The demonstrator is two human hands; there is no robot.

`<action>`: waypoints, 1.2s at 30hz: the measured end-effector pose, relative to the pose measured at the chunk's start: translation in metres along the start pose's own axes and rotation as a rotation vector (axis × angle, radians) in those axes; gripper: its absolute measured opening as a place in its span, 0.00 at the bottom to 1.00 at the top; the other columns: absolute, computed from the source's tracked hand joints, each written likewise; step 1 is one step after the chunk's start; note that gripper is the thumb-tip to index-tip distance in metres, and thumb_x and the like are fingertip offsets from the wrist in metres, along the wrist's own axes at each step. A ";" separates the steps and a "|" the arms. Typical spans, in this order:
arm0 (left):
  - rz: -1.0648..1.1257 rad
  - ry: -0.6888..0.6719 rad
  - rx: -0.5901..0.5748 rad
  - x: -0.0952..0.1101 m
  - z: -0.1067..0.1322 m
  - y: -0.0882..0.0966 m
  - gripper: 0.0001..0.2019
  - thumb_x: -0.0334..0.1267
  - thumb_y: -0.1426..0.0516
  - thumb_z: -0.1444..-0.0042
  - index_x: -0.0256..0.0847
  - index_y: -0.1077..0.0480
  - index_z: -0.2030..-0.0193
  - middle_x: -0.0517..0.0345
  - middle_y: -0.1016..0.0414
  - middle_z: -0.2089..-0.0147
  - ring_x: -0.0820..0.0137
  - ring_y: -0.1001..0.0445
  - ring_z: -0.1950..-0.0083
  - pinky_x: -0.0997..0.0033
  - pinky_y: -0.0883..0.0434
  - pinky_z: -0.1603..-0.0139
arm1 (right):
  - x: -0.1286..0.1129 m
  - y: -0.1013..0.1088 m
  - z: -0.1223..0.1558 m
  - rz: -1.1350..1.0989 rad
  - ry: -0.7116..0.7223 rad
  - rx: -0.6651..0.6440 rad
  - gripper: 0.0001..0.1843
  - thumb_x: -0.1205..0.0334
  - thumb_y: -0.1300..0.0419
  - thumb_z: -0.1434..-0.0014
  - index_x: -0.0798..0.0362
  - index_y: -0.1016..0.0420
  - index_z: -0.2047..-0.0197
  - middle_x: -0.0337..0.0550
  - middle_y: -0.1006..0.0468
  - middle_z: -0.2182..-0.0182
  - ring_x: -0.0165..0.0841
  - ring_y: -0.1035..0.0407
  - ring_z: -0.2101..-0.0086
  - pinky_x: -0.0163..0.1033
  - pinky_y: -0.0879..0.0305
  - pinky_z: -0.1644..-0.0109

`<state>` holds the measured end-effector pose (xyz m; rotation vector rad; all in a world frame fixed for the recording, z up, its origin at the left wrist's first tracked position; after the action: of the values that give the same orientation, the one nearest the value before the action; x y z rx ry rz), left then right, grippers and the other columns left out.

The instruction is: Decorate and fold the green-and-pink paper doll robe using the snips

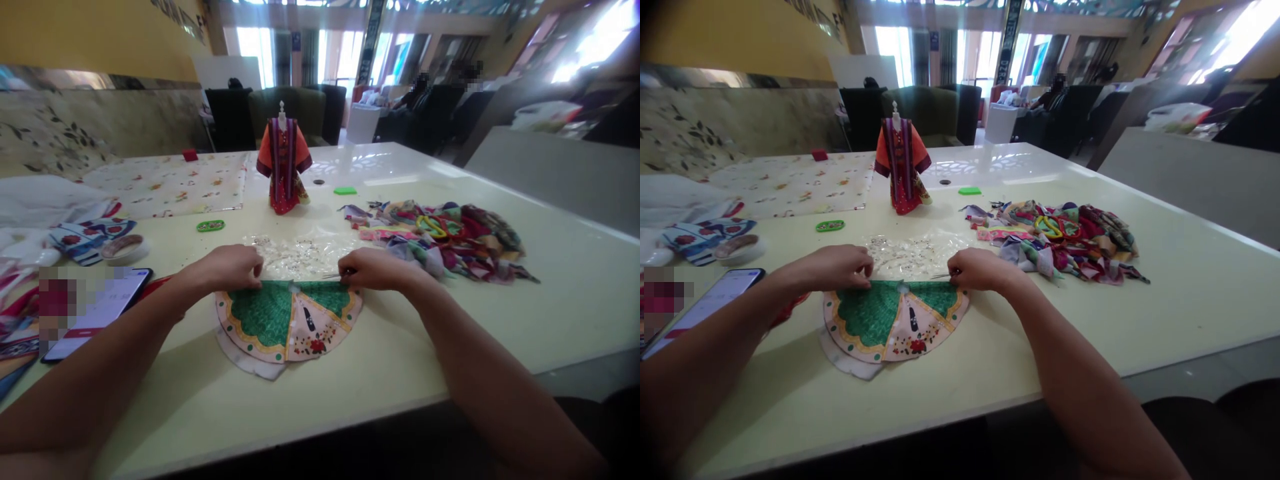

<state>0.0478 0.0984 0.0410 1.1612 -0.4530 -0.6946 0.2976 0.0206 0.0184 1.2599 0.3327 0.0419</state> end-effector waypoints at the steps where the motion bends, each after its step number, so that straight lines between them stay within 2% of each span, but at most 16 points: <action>1: 0.014 -0.021 -0.035 0.000 0.000 -0.001 0.10 0.43 0.43 0.49 0.41 0.26 0.64 0.53 0.24 0.59 0.65 0.29 0.61 0.71 0.42 0.69 | -0.001 -0.001 0.000 -0.013 0.018 -0.020 0.04 0.65 0.44 0.50 0.52 0.27 0.71 0.40 0.27 0.73 0.30 0.37 0.72 0.36 0.49 0.70; 4: 0.050 -0.077 -0.069 0.004 0.002 -0.001 0.08 0.37 0.46 0.50 0.41 0.27 0.68 0.54 0.24 0.63 0.68 0.30 0.65 0.71 0.41 0.69 | 0.000 -0.002 0.002 -0.102 0.062 -0.093 0.03 0.66 0.44 0.51 0.53 0.31 0.75 0.39 0.29 0.75 0.29 0.38 0.73 0.35 0.47 0.70; 10: 0.142 -0.104 -0.160 0.006 0.011 -0.001 0.06 0.35 0.47 0.52 0.41 0.29 0.70 0.57 0.26 0.68 0.69 0.33 0.70 0.72 0.42 0.72 | 0.007 0.000 0.008 -0.201 0.082 -0.192 0.08 0.60 0.42 0.49 0.52 0.34 0.76 0.36 0.32 0.77 0.29 0.40 0.74 0.36 0.45 0.70; 12: 0.147 -0.117 -0.156 0.006 0.012 -0.001 0.07 0.34 0.46 0.53 0.41 0.28 0.68 0.57 0.25 0.67 0.69 0.32 0.69 0.72 0.42 0.72 | 0.006 0.002 0.009 -0.199 0.088 -0.164 0.08 0.60 0.42 0.48 0.52 0.34 0.76 0.36 0.33 0.77 0.29 0.40 0.74 0.36 0.46 0.70; 15: 0.163 -0.098 -0.132 0.005 0.013 0.002 0.10 0.36 0.44 0.52 0.43 0.26 0.62 0.56 0.24 0.64 0.69 0.31 0.68 0.73 0.42 0.72 | 0.002 0.008 0.008 -0.199 0.081 -0.045 0.10 0.56 0.43 0.44 0.52 0.28 0.71 0.38 0.30 0.75 0.30 0.38 0.73 0.36 0.46 0.70; 18: 0.183 -0.071 -0.047 0.004 0.011 0.005 0.14 0.43 0.43 0.48 0.45 0.26 0.55 0.55 0.23 0.61 0.67 0.30 0.66 0.72 0.41 0.70 | 0.000 0.011 0.006 -0.211 0.045 0.086 0.18 0.46 0.44 0.41 0.52 0.24 0.60 0.42 0.25 0.69 0.31 0.35 0.70 0.36 0.45 0.68; 20: 0.191 -0.097 0.036 0.005 0.007 0.005 0.14 0.44 0.45 0.45 0.45 0.26 0.54 0.55 0.23 0.59 0.67 0.29 0.64 0.71 0.40 0.68 | -0.001 0.010 0.004 -0.198 0.046 0.158 0.20 0.45 0.47 0.38 0.51 0.24 0.57 0.44 0.23 0.66 0.32 0.34 0.68 0.36 0.45 0.66; 24: 0.214 -0.290 0.186 0.020 -0.001 0.000 0.13 0.40 0.50 0.38 0.42 0.26 0.55 0.53 0.25 0.53 0.67 0.28 0.55 0.70 0.36 0.58 | 0.005 0.008 -0.002 -0.140 0.024 0.273 0.20 0.46 0.49 0.36 0.52 0.26 0.54 0.46 0.22 0.63 0.34 0.32 0.65 0.36 0.44 0.64; 28: 0.264 -0.425 0.220 0.035 -0.001 -0.004 0.13 0.37 0.50 0.37 0.42 0.26 0.52 0.53 0.26 0.49 0.67 0.28 0.51 0.69 0.35 0.50 | 0.013 0.008 -0.005 -0.107 -0.023 0.324 0.23 0.45 0.51 0.34 0.51 0.25 0.52 0.49 0.21 0.60 0.36 0.31 0.62 0.37 0.43 0.62; 30: 0.272 -0.413 0.261 0.036 -0.001 -0.003 0.12 0.37 0.50 0.37 0.42 0.26 0.53 0.53 0.26 0.49 0.66 0.28 0.51 0.68 0.35 0.49 | 0.014 0.007 -0.007 -0.090 -0.032 0.334 0.21 0.47 0.52 0.34 0.52 0.25 0.52 0.50 0.21 0.58 0.37 0.31 0.60 0.37 0.43 0.62; 33: 0.305 -0.326 0.388 0.028 -0.005 -0.002 0.13 0.38 0.50 0.37 0.40 0.24 0.56 0.51 0.24 0.52 0.65 0.27 0.52 0.66 0.34 0.50 | 0.013 0.002 -0.011 -0.061 -0.079 0.347 0.20 0.48 0.51 0.35 0.51 0.25 0.53 0.48 0.20 0.60 0.36 0.30 0.61 0.37 0.45 0.64; 36: 0.463 -0.226 0.495 0.013 -0.013 -0.005 0.13 0.38 0.49 0.38 0.39 0.24 0.57 0.51 0.23 0.53 0.66 0.26 0.55 0.67 0.32 0.53 | 0.013 -0.004 -0.017 -0.043 -0.174 0.373 0.19 0.47 0.49 0.37 0.49 0.26 0.53 0.45 0.19 0.62 0.36 0.30 0.64 0.36 0.48 0.68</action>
<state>0.0647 0.0967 0.0316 1.3742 -1.0913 -0.3115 0.3045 0.0379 0.0072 1.6125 0.2222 -0.1732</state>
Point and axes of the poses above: each hand's wrist, its own z-axis away from the middle knuckle, its own y-axis out of the back of the hand, x = y × z, the point moved 3 cm from there along -z, towards the middle knuckle
